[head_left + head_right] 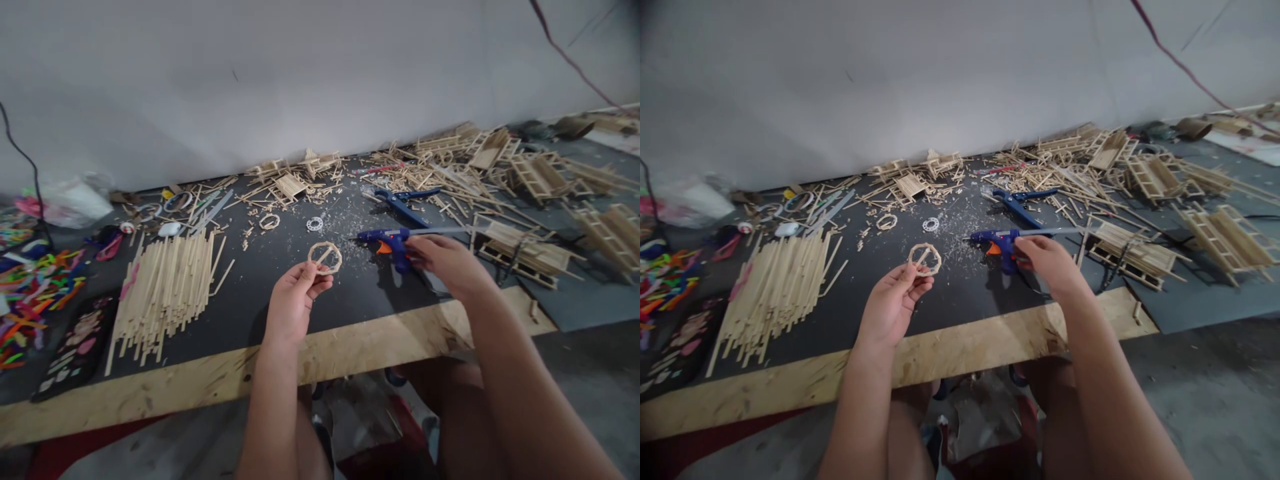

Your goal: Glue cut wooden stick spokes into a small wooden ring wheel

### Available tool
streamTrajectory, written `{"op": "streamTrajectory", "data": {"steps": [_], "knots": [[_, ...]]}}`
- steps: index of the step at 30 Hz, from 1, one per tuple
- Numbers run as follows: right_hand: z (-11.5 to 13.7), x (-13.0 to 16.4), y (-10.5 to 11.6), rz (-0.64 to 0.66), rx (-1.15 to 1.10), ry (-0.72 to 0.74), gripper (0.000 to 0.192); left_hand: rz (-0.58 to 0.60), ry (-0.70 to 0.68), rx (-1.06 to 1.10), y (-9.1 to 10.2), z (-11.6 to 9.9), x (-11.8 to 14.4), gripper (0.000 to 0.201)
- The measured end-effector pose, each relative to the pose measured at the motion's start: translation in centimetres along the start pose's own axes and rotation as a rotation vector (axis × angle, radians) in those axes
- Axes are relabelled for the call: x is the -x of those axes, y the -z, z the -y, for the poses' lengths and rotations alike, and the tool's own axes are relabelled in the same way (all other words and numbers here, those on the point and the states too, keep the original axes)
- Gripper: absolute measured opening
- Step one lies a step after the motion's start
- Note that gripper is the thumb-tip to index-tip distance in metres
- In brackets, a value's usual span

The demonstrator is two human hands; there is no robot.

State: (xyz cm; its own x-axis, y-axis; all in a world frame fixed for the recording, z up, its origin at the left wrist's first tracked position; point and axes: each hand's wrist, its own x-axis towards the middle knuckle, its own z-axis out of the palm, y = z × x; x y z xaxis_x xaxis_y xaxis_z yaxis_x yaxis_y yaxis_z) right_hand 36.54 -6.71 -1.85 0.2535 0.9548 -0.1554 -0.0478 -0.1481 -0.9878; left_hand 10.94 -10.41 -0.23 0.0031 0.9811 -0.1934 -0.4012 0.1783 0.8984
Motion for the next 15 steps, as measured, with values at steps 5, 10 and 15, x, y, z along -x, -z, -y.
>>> {"op": "streamTrajectory", "data": {"steps": [5, 10, 15], "knots": [[1.7, 3.0, -0.8, 0.046, -0.082, 0.091, 0.018, 0.042, 0.035, 0.001, -0.4, -0.2, 0.6, 0.017], [2.1, 6.1, -6.2, 0.403, -0.038, 0.021, 0.031, 0.103, 0.052, 0.005, -1.0, 0.1, 0.8, 0.016], [1.7, 6.6, -8.0, 0.435, -0.024, 0.045, 0.022, 0.135, 0.061, -0.005, -1.0, 0.3, 0.6, 0.016]]}}
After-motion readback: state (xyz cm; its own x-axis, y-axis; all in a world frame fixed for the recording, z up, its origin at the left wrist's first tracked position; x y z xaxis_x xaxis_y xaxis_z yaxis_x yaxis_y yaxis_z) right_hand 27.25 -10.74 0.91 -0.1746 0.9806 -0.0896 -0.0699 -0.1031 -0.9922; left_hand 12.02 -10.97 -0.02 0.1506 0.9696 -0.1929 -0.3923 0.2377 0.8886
